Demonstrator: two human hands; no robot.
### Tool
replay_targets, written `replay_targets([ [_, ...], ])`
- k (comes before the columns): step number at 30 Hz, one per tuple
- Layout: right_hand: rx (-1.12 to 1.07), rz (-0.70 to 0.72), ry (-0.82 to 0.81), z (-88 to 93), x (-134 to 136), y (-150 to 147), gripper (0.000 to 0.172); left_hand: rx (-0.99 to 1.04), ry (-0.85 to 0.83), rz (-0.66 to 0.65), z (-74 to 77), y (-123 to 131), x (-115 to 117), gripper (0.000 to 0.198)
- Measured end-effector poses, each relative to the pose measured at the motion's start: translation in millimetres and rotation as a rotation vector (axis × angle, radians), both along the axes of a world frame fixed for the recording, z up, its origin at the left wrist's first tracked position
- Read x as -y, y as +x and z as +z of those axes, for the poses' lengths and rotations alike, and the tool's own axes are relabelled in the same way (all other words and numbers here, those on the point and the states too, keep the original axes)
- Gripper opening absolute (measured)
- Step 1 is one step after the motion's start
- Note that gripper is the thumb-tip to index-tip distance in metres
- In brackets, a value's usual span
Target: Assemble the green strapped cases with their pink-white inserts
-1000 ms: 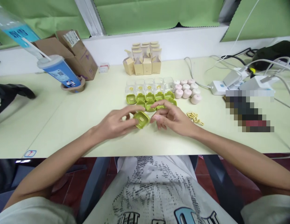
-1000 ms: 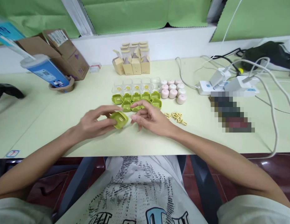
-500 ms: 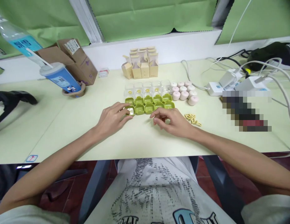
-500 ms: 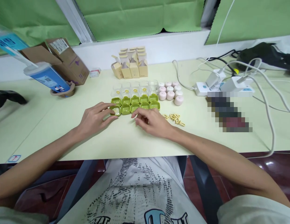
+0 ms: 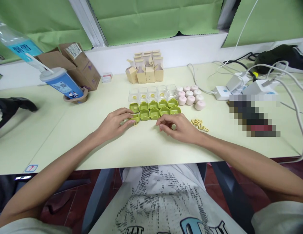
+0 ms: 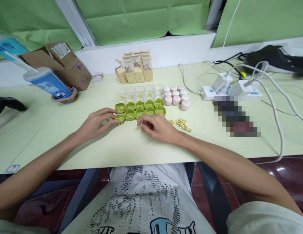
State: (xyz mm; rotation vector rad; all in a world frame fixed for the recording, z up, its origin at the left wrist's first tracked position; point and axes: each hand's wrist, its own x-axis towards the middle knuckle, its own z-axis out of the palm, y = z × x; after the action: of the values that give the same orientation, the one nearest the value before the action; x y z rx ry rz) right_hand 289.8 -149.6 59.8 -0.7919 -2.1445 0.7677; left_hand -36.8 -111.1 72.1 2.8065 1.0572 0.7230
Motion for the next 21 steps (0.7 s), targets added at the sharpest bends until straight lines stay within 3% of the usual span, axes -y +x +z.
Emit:
replay_targets([
  [4, 0.011, -0.004, 0.001, 0.8, 0, 0, 0.017, 0.005, 0.033, 0.048, -1.2, 0, -1, 0.038],
  [9, 0.017, -0.005, 0.014, 1.2, 0, 0, 0.017, -0.035, 0.102, 0.0, -0.1, -3, 4, 0.028],
  [16, 0.011, 0.002, 0.058, -0.5, 1, 0, 0.017, -0.079, 0.478, 0.07, 2.6, -5, 25, 0.008],
  [21, 0.013, 0.007, 0.079, -0.8, 1, 0, 0.015, -0.143, 0.372, 0.027, -6.8, -1, 24, 0.005],
])
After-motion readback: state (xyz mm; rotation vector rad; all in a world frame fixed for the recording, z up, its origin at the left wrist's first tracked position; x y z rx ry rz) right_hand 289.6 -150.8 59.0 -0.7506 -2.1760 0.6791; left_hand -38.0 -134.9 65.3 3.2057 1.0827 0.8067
